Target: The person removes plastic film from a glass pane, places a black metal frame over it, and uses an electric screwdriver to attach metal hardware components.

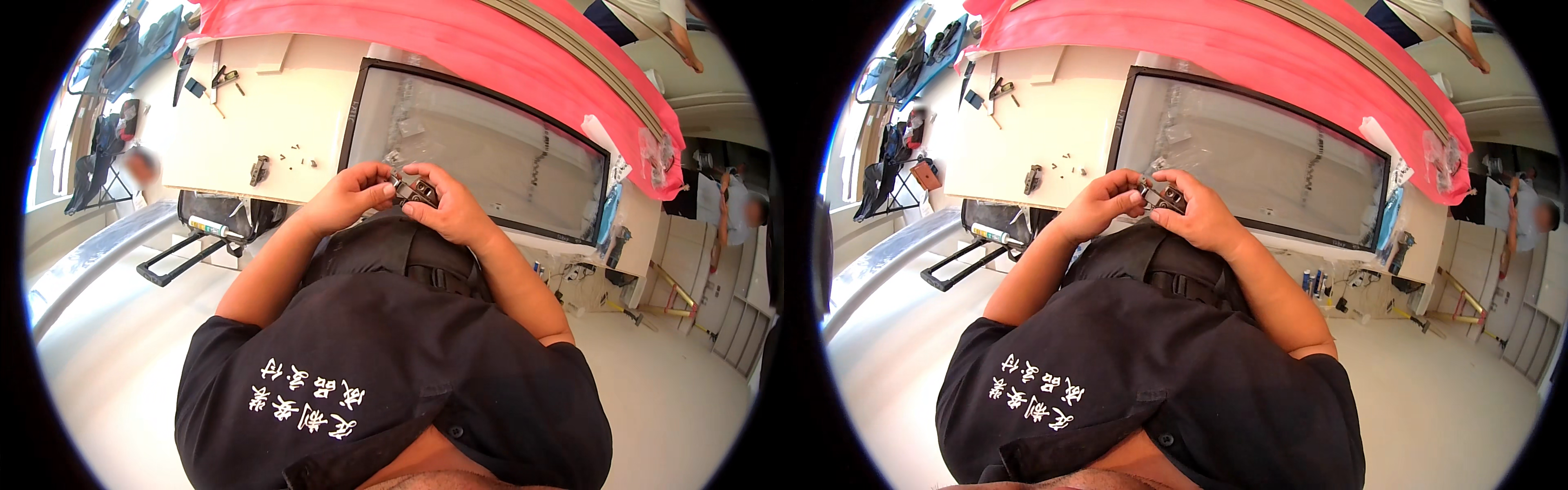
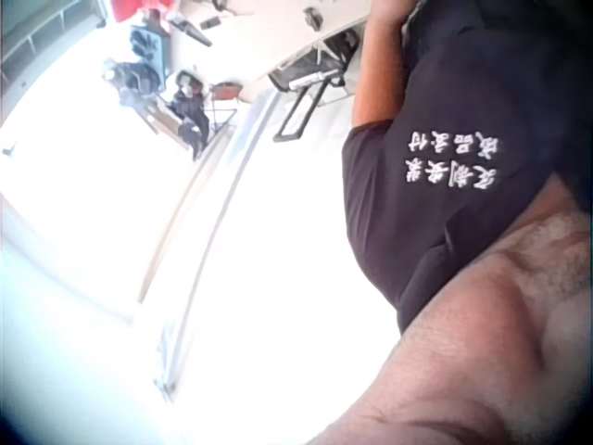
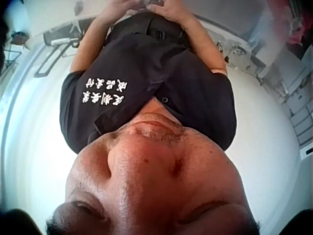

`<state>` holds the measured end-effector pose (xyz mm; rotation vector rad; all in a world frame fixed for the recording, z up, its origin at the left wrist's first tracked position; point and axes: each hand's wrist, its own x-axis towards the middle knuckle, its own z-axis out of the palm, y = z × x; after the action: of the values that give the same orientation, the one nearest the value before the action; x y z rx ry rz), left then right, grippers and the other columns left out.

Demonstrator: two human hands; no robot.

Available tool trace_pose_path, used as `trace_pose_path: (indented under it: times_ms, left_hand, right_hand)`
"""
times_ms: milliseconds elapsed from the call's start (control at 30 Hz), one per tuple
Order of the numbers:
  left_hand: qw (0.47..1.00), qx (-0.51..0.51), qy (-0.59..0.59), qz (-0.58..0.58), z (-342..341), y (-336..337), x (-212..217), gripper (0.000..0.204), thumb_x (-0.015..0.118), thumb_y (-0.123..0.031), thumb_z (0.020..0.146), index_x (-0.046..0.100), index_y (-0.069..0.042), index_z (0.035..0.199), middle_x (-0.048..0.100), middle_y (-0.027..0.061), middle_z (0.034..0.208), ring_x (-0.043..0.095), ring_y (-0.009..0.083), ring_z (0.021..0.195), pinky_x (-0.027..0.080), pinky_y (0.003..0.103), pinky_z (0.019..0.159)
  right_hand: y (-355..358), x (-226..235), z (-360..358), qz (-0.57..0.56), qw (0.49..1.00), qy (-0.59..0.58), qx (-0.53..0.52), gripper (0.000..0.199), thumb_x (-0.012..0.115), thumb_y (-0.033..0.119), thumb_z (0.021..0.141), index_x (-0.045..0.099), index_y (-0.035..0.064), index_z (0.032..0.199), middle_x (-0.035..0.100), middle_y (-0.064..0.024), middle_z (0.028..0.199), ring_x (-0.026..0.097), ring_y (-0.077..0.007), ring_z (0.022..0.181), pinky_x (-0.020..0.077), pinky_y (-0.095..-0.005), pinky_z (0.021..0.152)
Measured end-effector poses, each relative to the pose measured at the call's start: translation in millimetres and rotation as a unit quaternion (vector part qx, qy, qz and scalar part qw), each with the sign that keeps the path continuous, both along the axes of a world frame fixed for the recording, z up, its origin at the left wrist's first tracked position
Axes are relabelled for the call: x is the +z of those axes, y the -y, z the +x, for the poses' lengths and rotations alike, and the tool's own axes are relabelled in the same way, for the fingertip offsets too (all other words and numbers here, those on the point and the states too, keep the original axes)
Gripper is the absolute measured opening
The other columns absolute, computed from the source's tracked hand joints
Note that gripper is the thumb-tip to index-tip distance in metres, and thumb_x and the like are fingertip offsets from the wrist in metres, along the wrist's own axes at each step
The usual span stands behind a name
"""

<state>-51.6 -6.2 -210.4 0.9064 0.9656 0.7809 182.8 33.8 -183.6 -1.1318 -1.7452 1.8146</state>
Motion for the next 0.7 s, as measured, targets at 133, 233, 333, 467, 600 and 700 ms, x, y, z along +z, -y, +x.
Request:
trace_pose_path:
  times_ms: [133, 233, 333, 467, 600, 700]
  left_hand:
    - [0.997, -0.025, 0.045, -0.059, 1.3, -5.5, 12.5, 0.036, 0.047, -0.039, 0.108, 0.058, -0.005, 0.108, 0.058, 0.0020, 0.081, 0.056, 0.0116, 0.075, 0.049, 0.027, 0.070]
    - [0.994, -0.015, 0.089, -0.057, 11.6, -1.6, 15.1, 0.037, 0.045, -0.041, 0.108, 0.057, -0.007, 0.101, 0.055, 0.0003, 0.075, 0.053, 0.0101, 0.069, 0.046, 0.026, 0.065]
    - [0.994, -0.021, 0.109, -0.013, 16.7, 4.1, 22.2, 0.035, 0.044, -0.039, 0.109, 0.058, -0.009, 0.099, 0.054, -0.0009, 0.073, 0.053, 0.0088, 0.066, 0.044, 0.025, 0.063]
    - [0.992, -0.049, 0.091, 0.076, 18.0, 9.8, 32.6, 0.038, 0.042, -0.040, 0.110, 0.057, -0.007, 0.097, 0.052, -0.0011, 0.073, 0.052, 0.0082, 0.067, 0.043, 0.024, 0.062]
    - [0.994, -0.046, 0.070, 0.077, 18.9, 13.9, 35.2, 0.040, 0.042, -0.040, 0.110, 0.058, -0.006, 0.097, 0.054, -0.0002, 0.077, 0.052, 0.0086, 0.069, 0.044, 0.025, 0.064]
    - [0.995, 0.014, 0.071, 0.065, 23.4, 11.1, 29.3, 0.039, 0.042, -0.039, 0.110, 0.058, -0.005, 0.100, 0.056, 0.0010, 0.082, 0.053, 0.0093, 0.072, 0.046, 0.026, 0.067]
  right_hand:
    - [1.2, 32.9, -4.3, 0.036, 0.997, 0.059, 0.023, 0.059, 0.082, 0.022, 0.086, 0.054, 0.0050, 0.134, 0.059, -0.0006, 0.099, 0.056, -0.0094, 0.090, 0.0489, -0.0265, 0.082]
    - [6.7, 39.4, -3.4, 0.091, 0.995, 0.038, 0.021, 0.060, 0.083, 0.024, 0.083, 0.055, 0.0054, 0.133, 0.063, -0.0024, 0.101, 0.059, -0.0103, 0.091, 0.0498, -0.0277, 0.082]
    - [10.2, 35.8, 3.0, 0.188, 0.982, 0.009, 0.029, 0.060, 0.085, 0.026, 0.081, 0.057, 0.0059, 0.130, 0.067, -0.0067, 0.105, 0.065, -0.0153, 0.091, 0.0516, -0.0302, 0.082]
    - [11.0, 51.0, 8.2, 0.310, 0.948, 0.005, 0.075, 0.059, 0.085, 0.027, 0.080, 0.057, 0.0060, 0.128, 0.069, -0.0122, 0.107, 0.069, -0.0233, 0.092, 0.0531, -0.0328, 0.082]
    - [16.5, 57.2, 8.7, 0.280, 0.958, -0.005, 0.061, 0.060, 0.084, 0.022, 0.082, 0.054, 0.0053, 0.131, 0.070, -0.0103, 0.102, 0.068, -0.0203, 0.090, 0.0525, -0.0316, 0.083]
    - [25.1, 48.1, 6.6, 0.088, 0.996, 0.002, 0.001, 0.061, 0.084, 0.017, 0.083, 0.051, 0.0052, 0.134, 0.067, -0.0064, 0.101, 0.064, -0.0141, 0.092, 0.0515, -0.0297, 0.082]
